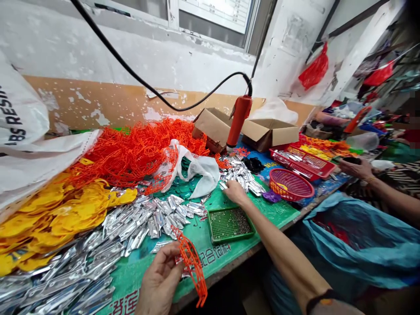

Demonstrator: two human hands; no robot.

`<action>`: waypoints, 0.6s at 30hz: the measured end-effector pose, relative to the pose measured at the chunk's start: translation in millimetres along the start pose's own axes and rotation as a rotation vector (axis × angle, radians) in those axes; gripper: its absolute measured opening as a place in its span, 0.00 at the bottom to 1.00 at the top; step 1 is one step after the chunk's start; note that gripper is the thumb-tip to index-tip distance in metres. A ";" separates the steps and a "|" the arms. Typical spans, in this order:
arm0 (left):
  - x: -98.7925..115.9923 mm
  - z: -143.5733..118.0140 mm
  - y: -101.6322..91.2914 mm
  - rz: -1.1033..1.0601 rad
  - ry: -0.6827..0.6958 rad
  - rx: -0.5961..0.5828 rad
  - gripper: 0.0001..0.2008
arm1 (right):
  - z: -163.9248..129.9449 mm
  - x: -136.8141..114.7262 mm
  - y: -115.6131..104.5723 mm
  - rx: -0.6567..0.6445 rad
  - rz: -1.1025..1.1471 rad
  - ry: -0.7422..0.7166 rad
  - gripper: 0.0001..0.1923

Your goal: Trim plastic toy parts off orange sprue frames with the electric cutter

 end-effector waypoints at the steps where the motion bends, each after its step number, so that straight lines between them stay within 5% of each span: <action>1: 1.2 -1.7 2.1 -0.022 -0.003 -0.003 0.14 | -13.4 -2.4 -3.5 -0.002 0.046 -0.021 0.13; 4: 5.4 -8.2 9.2 -0.116 -0.011 -0.006 0.12 | -66.3 -13.4 -3.2 -0.069 0.245 -0.098 0.10; 7: 7.6 -12.4 14.7 -0.223 -0.007 0.004 0.13 | -130.2 -30.9 18.7 -0.262 0.500 -0.155 0.21; 10: 7.4 -13.2 15.8 -0.241 0.034 0.010 0.12 | -186.0 -54.5 52.8 -0.570 1.070 -0.059 0.30; 18: 17.6 -19.5 10.4 0.047 0.185 -0.050 0.11 | -205.4 -75.7 75.4 -0.608 1.222 -0.034 0.34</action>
Point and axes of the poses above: each hand's wrist, its own z-axis towards the middle knuckle, its own y-axis out of the palm, x = y × z, the point moved 9 cm from there along z, towards the middle knuckle, and after that the axes turned 6 degrees about z, right-handed, at the moved point
